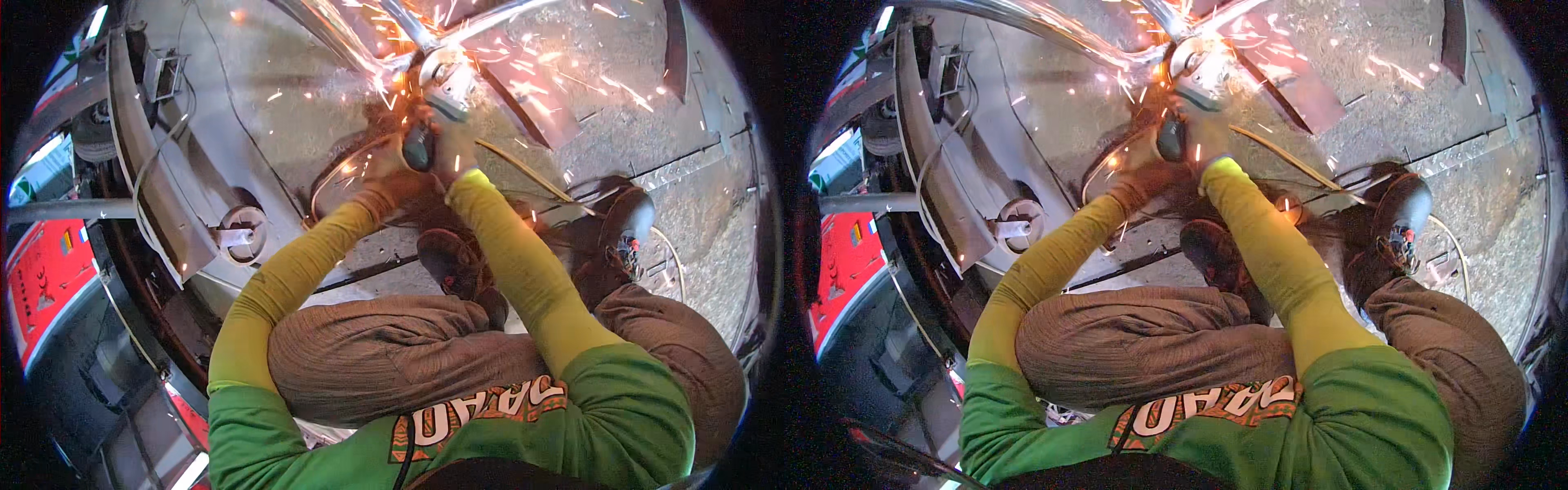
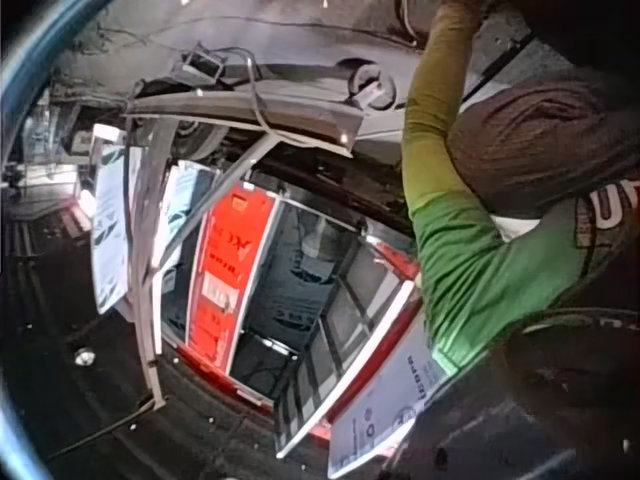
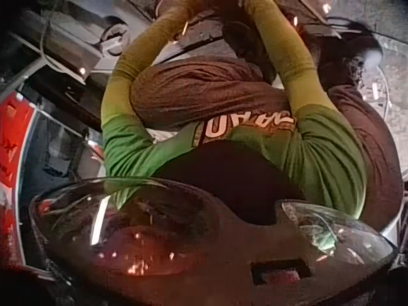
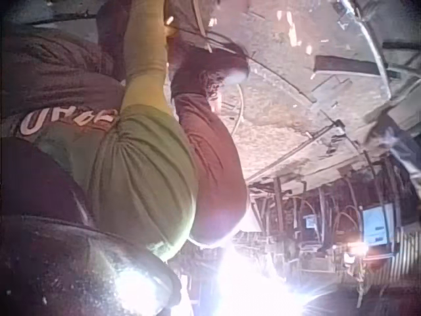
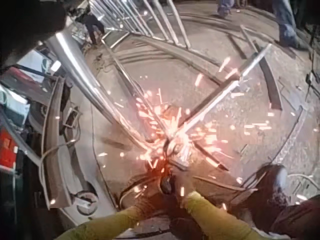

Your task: Smooth the joints of a stainless steel frame using an angle grinder.

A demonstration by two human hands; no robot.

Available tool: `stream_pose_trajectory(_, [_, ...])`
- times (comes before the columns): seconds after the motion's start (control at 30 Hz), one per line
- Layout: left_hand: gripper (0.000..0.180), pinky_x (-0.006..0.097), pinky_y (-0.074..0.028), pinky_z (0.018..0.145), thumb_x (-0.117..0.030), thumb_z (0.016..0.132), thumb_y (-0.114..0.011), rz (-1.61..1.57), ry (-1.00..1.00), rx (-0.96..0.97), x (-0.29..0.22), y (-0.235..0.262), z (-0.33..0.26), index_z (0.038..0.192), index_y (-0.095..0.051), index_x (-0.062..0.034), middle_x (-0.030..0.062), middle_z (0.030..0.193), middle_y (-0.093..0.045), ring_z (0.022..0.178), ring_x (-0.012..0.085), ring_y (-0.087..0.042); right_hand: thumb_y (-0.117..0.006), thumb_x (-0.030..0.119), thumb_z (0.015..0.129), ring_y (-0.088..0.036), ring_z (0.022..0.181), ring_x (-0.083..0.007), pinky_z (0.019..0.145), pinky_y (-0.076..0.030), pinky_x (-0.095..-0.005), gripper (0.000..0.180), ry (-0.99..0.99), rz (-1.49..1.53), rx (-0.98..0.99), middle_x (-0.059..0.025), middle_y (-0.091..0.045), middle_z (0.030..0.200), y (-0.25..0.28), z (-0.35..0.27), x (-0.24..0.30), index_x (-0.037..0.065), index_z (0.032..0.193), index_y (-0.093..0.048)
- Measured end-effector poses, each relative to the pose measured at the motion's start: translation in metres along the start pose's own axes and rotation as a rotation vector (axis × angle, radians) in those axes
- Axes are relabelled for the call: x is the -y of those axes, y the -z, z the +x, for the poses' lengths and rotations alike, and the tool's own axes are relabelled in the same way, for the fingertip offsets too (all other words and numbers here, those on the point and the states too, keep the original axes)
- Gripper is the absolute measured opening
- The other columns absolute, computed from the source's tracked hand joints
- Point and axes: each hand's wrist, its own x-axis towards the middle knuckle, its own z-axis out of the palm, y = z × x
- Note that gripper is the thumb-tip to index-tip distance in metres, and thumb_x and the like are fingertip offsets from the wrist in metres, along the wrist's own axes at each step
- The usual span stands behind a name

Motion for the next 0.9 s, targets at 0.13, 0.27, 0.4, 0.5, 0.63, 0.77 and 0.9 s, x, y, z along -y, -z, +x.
stream_pose_trajectory(0.13, [0.064, 0.037, -0.053, 0.080, -0.024, 0.064, -0.086, -0.239, -0.212, -0.053, 0.041, -0.054, -0.025, 0.115, -0.054, -0.0025, 0.0122, 0.109, -0.065, 0.091, 0.0226, -0.063, -0.059, 0.011, 0.088, -0.063, 0.080, -0.0122, 0.069, -0.048, -0.0267, 0.020, -0.015, -0.043, 0.147, -0.0067, -0.070, 0.093, 0.038, -0.014, 0.022, 0.000, 0.102, -0.067])
stream_pose_trajectory(0.27, [0.078, 0.037, -0.050, 0.091, -0.017, 0.066, -0.085, -0.620, 0.019, 0.356, 0.035, -0.051, -0.030, 0.130, -0.045, 0.0014, 0.0133, 0.118, -0.062, 0.101, 0.0225, -0.061, -0.066, 0.018, 0.088, -0.063, 0.077, -0.0114, 0.068, -0.050, -0.0253, 0.022, 0.176, -1.083, -0.059, -0.0061, -0.071, 0.092, 0.021, -0.041, 0.038, 0.000, 0.101, -0.067])
stream_pose_trajectory(0.4, [0.082, 0.037, -0.046, 0.096, -0.019, 0.067, -0.085, -0.334, 0.094, 0.246, -0.003, -0.031, -0.026, 0.133, -0.043, 0.0032, 0.0140, 0.118, -0.061, 0.109, 0.0227, -0.057, -0.068, 0.016, 0.086, -0.065, 0.072, -0.0124, 0.065, -0.052, -0.0267, 0.026, 0.166, -0.881, -0.021, -0.0081, -0.072, 0.089, 0.022, -0.041, 0.033, -0.002, 0.105, -0.063])
stream_pose_trajectory(0.5, [0.078, 0.039, -0.041, 0.103, -0.024, 0.065, -0.086, -0.437, 0.017, 0.163, -0.026, -0.024, -0.030, 0.128, -0.049, 0.0051, 0.0167, 0.117, -0.061, 0.116, 0.0236, -0.052, -0.068, 0.017, 0.085, -0.065, 0.072, -0.0127, 0.064, -0.052, -0.0266, 0.029, 0.305, -0.937, -0.004, -0.0090, -0.072, 0.089, 0.021, -0.043, 0.045, -0.001, 0.106, -0.062])
stream_pose_trajectory(0.63, [0.074, 0.037, -0.049, 0.089, -0.032, 0.071, -0.084, -0.206, -0.171, 0.209, -0.015, -0.026, -0.022, 0.125, -0.049, 0.0058, 0.0167, 0.113, -0.063, 0.102, 0.0237, -0.061, -0.066, 0.016, 0.086, -0.064, 0.073, -0.0124, 0.064, -0.049, -0.0254, 0.022, 0.276, -0.829, 0.094, -0.0077, -0.070, 0.087, 0.013, -0.045, 0.086, -0.001, 0.100, -0.064])
stream_pose_trajectory(0.77, [0.050, 0.036, -0.051, 0.087, -0.022, 0.081, -0.077, -0.673, 0.058, 0.613, -0.070, -0.025, -0.015, 0.122, -0.058, -0.0010, 0.0120, 0.114, -0.065, 0.102, 0.0199, -0.064, -0.060, 0.011, 0.090, -0.060, 0.071, -0.0124, 0.065, -0.046, -0.0234, 0.019, 0.272, -0.675, 0.220, -0.0057, -0.069, 0.085, 0.055, -0.002, 0.106, -0.002, 0.103, -0.065])
stream_pose_trajectory(0.9, [0.037, 0.032, -0.052, 0.085, -0.015, 0.084, -0.073, -0.483, -0.498, 0.573, -0.078, -0.020, -0.021, 0.118, -0.063, -0.0043, 0.0075, 0.110, -0.068, 0.097, 0.0138, -0.065, -0.063, 0.011, 0.089, -0.060, 0.072, -0.0146, 0.067, -0.048, -0.0262, 0.020, 0.137, -0.788, 0.286, -0.0074, -0.070, 0.090, 0.036, -0.003, 0.122, -0.003, 0.103, -0.064])
